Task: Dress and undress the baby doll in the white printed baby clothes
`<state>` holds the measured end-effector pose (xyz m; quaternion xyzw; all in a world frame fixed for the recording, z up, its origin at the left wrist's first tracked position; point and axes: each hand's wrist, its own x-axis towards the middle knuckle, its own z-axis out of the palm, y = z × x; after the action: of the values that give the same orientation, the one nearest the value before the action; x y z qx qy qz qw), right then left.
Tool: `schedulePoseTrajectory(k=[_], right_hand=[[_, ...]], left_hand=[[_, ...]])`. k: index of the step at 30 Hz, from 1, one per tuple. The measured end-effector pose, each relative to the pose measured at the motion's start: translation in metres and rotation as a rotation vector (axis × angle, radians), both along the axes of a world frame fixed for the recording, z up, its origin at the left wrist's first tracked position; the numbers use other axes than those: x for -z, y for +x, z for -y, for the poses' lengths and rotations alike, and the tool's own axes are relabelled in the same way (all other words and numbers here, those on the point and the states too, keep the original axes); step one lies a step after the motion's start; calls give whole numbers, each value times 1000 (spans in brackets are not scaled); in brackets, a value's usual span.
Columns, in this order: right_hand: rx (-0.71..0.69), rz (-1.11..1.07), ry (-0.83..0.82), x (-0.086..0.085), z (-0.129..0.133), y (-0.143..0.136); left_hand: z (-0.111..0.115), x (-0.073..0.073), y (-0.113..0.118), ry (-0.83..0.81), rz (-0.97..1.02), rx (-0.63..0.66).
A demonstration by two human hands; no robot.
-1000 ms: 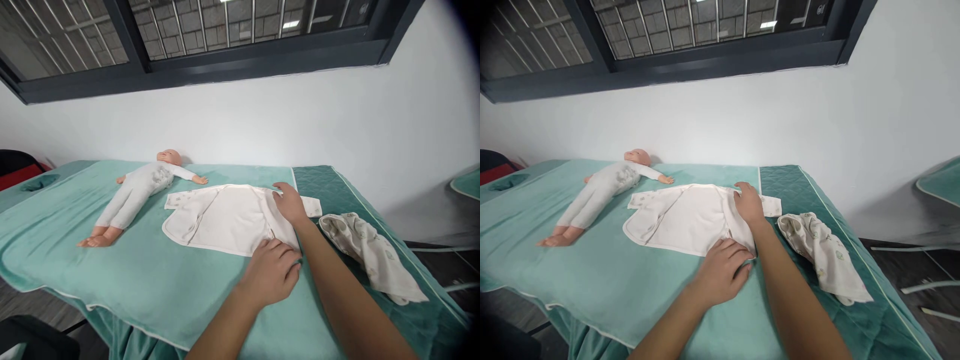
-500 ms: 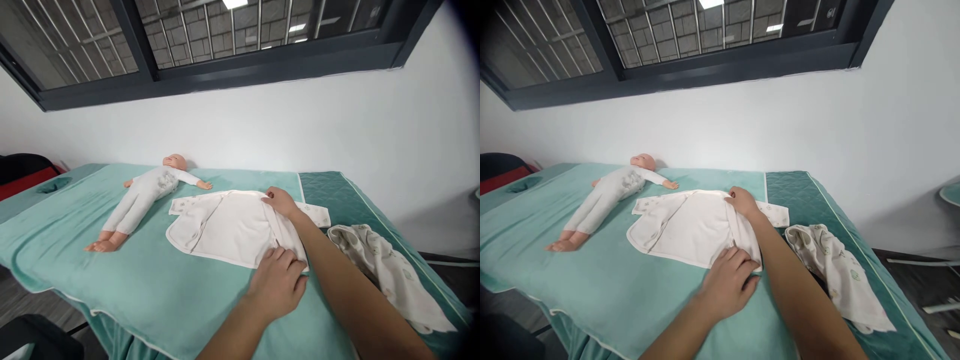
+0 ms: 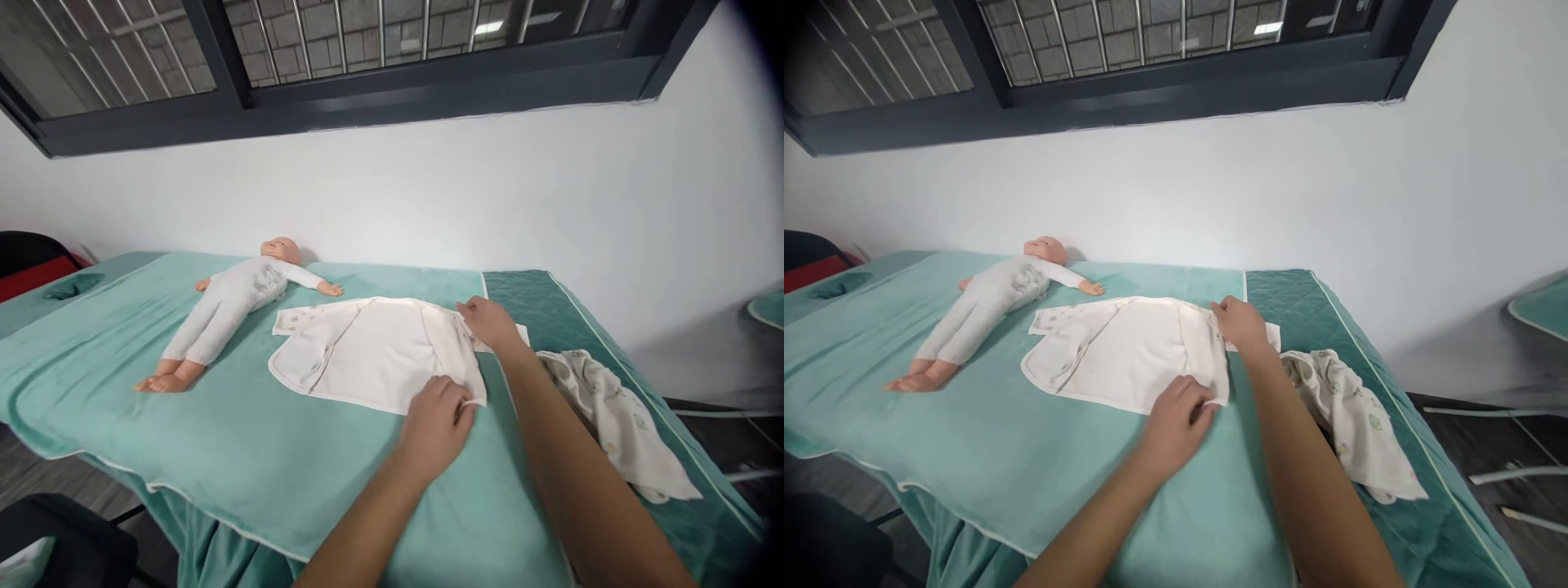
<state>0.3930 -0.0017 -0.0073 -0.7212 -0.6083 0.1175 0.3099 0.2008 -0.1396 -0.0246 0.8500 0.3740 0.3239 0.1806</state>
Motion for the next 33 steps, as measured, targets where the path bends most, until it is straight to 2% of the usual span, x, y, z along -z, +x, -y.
schedulePoseTrajectory(k=[2, 5, 8, 11, 15, 19, 23, 25, 28, 31, 33], right_hand=[[-15, -24, -70, 0, 13, 9], [-61, -66, -127, 0, 32, 8], [-141, -234, -162, 0, 47, 0], [-184, -358, -176, 2, 54, -1], [-128, -192, -157, 5, 55, 10], [-88, -68, -142, 5, 54, 16], [26, -32, 17, 1, 55, 4], [-36, -110, 130, -1, 57, -10], [-241, -174, 245, 0, 60, -32], [-410, -18, 179, 9, 62, -47], [-444, 122, 69, 19, 61, -51]], left_hand=[[-2, 0, -1, -119, 101, -61], [-3, -2, -3, -222, 162, -57], [-3, -4, -4, -272, 195, -67], [-2, -6, -4, -232, 174, -17], [-1, -6, -4, -109, 58, 78], [-1, -3, -4, -22, 3, 100], [0, 0, -4, -5, 67, 90], [1, -1, -6, -17, 128, 52], [3, -3, -8, -87, 211, -49], [4, -5, -9, -157, 233, -84], [5, -5, -9, -175, 230, -79]])
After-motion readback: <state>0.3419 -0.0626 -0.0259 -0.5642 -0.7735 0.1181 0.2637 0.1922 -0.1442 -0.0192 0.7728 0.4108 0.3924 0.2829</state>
